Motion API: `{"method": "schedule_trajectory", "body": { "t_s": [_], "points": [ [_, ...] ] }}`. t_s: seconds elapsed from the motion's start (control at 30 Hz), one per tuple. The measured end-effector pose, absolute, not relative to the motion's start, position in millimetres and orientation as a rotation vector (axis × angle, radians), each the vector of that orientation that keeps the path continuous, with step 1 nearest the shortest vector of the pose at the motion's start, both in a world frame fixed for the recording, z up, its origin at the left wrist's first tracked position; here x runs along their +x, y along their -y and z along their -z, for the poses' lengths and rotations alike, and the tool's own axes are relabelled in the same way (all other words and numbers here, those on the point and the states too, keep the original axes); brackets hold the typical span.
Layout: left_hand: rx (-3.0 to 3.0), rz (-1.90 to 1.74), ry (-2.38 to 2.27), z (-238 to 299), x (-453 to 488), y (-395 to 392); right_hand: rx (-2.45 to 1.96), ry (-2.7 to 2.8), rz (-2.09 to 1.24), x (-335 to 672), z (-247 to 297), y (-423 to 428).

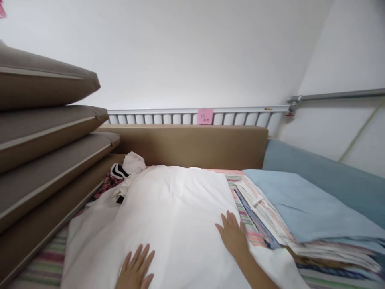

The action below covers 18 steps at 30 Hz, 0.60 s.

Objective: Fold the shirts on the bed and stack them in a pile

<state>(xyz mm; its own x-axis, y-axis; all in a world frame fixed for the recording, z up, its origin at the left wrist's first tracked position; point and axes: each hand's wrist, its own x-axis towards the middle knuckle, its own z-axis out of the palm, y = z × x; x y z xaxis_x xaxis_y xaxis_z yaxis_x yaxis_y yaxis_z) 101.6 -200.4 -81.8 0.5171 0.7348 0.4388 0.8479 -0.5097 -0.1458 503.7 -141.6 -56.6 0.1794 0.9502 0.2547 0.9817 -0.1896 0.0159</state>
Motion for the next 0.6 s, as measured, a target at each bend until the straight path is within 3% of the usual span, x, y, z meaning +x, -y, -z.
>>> {"method": "schedule_trajectory", "body": {
  "t_s": [0.1, 0.33, 0.43, 0.6],
  "points": [
    [-2.324, 0.477, 1.257, 75, 106, 207, -1.922, 2.136, 0.294, 477, 73, 170],
    [-2.456, 0.474, 1.426, 80, 104, 209, -2.069, 1.849, 0.117, 519, 41, 209],
    [-2.596, 0.429, 1.62, 72, 105, 207, -1.955, 1.518, 0.118, 576, 24, 259],
    [-2.603, 0.486, 1.915, 40, 139, 220, -2.068, 0.713, -0.196, 637, 36, 354]
  ]
}}
